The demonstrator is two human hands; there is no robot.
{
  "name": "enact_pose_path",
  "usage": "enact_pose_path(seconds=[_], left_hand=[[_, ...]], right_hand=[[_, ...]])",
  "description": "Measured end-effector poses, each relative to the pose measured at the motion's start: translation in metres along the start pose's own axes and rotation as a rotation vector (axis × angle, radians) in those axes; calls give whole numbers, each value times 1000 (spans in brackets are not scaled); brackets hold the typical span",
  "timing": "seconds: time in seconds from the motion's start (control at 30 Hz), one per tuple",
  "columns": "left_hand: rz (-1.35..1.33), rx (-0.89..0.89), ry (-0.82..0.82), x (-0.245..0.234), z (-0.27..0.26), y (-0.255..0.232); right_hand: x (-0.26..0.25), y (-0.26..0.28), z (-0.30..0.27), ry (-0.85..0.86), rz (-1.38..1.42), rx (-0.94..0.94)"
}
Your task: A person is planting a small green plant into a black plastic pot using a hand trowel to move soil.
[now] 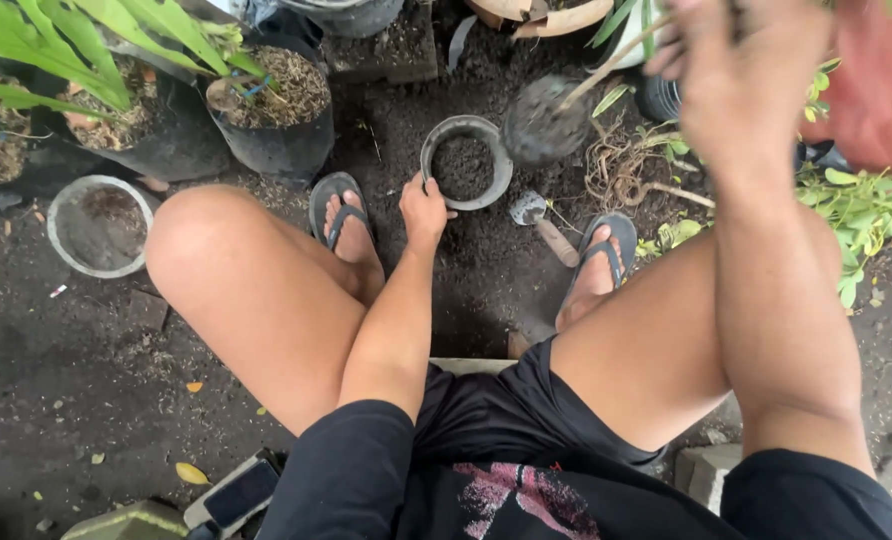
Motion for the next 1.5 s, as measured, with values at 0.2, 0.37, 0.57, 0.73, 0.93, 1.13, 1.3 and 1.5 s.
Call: enact_pose_path(seconds=[0.2,0.37,0.57,0.73,0.93,1.13,1.3,1.5], left_hand=[[-82,110,-48,7,-1,2],[-213,101,-12,11,4,6],[-208,100,-4,23,29,28],[-244,241,-3,27,28,34],[-220,264,-38,28,36,36],[-193,280,-81,20,24,31],[-228,267,-99,23,52,55],[-218,246,-110,25,47,53]], right_hand=[[31,46,-4,148,-127,-78],[65,35,-7,203,-196,-112],[168,-69,-18,591,-122,190],[179,-71,-27,492,338,82],[169,-51,-23,402,80,-80],[189,-64,-36,419,77,-166],[210,-131,-53,483,-89,60],[200,-107,-56,672,-197,314]])
Point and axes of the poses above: each hand's wrist, its own z-axis towards the middle knuckle, its own x-axis out of the palm, y = z × x, the point moved 3 cm from there along z, towards the middle knuckle, and after that the axes turned 10 degrees about y, right-handed, at the moved point
